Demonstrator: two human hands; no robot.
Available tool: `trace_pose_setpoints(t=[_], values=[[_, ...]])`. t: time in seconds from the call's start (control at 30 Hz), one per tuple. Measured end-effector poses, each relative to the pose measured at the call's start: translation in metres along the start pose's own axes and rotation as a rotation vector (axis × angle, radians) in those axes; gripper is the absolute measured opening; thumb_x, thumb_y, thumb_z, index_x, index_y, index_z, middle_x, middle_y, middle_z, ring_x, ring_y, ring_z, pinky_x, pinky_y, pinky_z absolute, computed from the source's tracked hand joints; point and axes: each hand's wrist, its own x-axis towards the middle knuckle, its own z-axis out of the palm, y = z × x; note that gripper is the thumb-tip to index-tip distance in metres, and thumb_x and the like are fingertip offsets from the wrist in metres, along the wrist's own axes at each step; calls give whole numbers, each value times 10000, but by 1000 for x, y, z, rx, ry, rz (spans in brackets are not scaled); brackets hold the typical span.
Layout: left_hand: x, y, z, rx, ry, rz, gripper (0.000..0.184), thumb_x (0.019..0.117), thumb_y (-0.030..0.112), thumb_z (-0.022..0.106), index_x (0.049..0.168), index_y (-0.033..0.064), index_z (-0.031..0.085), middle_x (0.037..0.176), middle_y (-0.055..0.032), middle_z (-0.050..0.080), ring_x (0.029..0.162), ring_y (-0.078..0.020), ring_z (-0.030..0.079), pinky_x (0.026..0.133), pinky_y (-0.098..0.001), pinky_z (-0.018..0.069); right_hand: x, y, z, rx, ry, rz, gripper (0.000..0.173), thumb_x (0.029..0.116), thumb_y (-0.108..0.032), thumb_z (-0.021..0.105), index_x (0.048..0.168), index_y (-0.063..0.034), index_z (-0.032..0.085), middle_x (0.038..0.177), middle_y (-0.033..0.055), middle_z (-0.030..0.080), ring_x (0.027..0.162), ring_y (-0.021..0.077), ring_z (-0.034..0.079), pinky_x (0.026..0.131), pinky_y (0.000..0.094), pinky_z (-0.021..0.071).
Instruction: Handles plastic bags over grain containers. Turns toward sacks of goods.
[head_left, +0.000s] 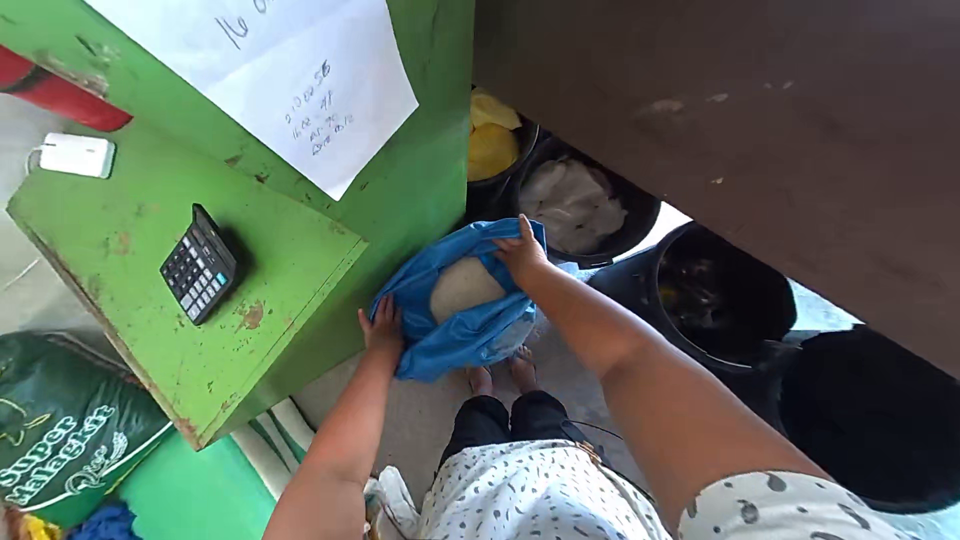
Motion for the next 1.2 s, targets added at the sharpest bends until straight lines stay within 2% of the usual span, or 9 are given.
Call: trace_pose_setpoints(t=[0.1,0.2,0.3,0.43,0.57,0.7,0.83,0.97,1.2], values=[[-20,32,-32,-48,-58,30,514,1027,157,565,1530,80,487,1631,-323,283,1538,-527,176,1181,-785,54,-11,-29,-7,-252,-59,-77,428,947,75,555,1370,53,609,1601,224,405,1546,381,266,1245,685,-14],[-24,64,-52,-52,25,279,460,991,48,570,1451,61,561,1451,-255,553,1390,-469,464,1136,-701,299,-42,-66,-1,-139,-76,-192,267,938,88,565,1170,109,695,1336,309,616,1380,511,457,1193,763,128],[12,63,-47,41,6,448,604,951,4,627,1528,128,497,1684,-135,299,1580,-420,134,1230,-691,115,-59,-44,27,-66,-193,-88,434,914,79,617,1347,64,625,1583,259,413,1551,499,136,1230,720,9],[39,55,-51,178,-119,197,487,994,155,612,1445,-17,553,1688,-221,237,1577,-480,10,1232,-705,-18,-74,27,56,-35,-28,83,466,915,96,597,1377,39,613,1640,201,353,1581,384,149,1267,630,15],[11,121,-91,170,-150,332,676,955,426,666,1531,118,491,1471,-219,560,1436,-464,424,1162,-815,49,-113,5,28,115,18,-28,408,979,50,517,1357,-42,639,1548,182,495,1537,424,260,1232,708,82],[-43,176,-106,-85,30,546,553,1015,337,631,1496,85,530,1446,-182,594,1376,-337,539,1201,-566,346,-196,-7,26,344,252,-15,430,976,29,557,1384,-86,633,1507,116,557,1532,362,311,1234,705,80],[-103,211,-84,-290,68,754,404,1041,191,597,1408,20,604,1364,-191,652,1173,-302,688,1058,-461,531,-285,-7,76,563,178,173,422,993,-97,626,1414,-77,603,1520,151,534,1514,379,338,1234,701,100],[-157,263,-41,-374,-97,833,410,1012,219,660,1363,10,627,1341,-184,666,1181,-279,690,1060,-445,544,-382,-10,167,686,136,395,401,930,-99,702,1328,-66,670,1436,185,597,1427,408,457,1207,716,194],[-286,367,70,216,-433,1073,539,1004,300,679,1460,43,546,1435,-196,596,1268,-304,634,1101,-476,499,-599,-64,288,942,68,844,453,993,-238,652,1423,-103,603,1457,192,575,1370,404,514,1158,667,321]])
